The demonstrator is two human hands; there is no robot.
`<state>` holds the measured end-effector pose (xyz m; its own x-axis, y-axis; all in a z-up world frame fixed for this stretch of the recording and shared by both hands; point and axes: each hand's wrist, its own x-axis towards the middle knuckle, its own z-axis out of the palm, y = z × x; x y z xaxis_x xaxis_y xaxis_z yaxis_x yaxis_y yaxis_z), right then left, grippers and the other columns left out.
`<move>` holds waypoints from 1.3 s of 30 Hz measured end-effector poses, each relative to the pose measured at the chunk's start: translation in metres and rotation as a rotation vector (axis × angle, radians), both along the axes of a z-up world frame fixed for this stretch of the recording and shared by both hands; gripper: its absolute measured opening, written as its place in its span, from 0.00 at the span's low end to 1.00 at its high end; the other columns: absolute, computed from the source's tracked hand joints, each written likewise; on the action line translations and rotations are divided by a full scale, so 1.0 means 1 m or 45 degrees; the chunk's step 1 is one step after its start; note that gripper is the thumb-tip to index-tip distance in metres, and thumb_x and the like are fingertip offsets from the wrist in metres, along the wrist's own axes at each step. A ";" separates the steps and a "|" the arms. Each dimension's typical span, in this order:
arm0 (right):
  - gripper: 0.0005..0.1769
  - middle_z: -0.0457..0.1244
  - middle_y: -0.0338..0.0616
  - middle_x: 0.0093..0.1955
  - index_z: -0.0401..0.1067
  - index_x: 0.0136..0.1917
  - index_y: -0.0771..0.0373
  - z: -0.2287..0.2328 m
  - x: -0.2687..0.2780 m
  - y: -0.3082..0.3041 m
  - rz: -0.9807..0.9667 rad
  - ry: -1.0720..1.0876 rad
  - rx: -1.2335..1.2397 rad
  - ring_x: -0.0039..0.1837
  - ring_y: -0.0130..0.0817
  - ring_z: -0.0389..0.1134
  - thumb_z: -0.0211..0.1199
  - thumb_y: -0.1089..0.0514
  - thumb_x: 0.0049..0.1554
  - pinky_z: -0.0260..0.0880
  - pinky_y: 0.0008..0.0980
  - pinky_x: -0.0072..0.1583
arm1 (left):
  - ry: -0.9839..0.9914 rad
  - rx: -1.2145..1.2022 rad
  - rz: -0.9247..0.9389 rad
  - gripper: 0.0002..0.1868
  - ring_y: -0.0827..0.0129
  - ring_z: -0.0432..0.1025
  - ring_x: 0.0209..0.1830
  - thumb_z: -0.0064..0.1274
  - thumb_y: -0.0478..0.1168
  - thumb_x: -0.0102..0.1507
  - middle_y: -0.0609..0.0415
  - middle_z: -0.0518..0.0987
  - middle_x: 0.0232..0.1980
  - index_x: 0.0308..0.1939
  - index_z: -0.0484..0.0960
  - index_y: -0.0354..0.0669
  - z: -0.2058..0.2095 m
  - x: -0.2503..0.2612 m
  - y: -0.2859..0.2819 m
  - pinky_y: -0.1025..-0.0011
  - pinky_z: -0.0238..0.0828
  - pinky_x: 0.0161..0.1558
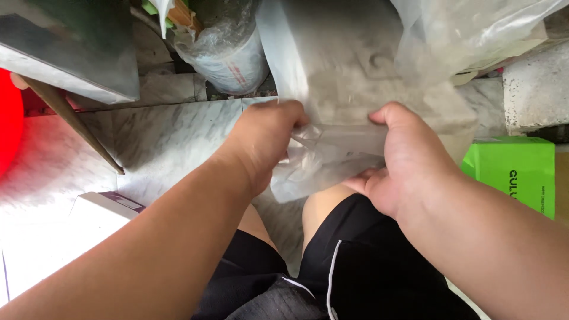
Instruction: Organizing various pairs of shoes and placing them into shoeboxes on a rack.
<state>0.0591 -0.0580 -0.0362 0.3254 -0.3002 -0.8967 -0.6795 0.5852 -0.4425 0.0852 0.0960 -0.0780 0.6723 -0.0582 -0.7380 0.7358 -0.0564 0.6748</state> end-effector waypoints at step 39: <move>0.31 0.52 0.57 0.79 0.51 0.79 0.64 -0.087 0.064 -0.083 0.152 -0.018 0.010 0.77 0.59 0.58 0.46 0.59 0.63 0.57 0.56 0.74 | 0.456 -0.209 0.300 0.30 0.49 0.63 0.74 0.50 0.40 0.64 0.46 0.61 0.77 0.70 0.67 0.40 -0.095 0.059 -0.024 0.48 0.67 0.68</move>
<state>0.1231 -0.1406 -0.1233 0.3710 -0.2517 -0.8939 -0.7381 0.5041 -0.4483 0.1444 0.0720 -0.1730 0.3854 -0.0695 -0.9201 0.9043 0.2270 0.3616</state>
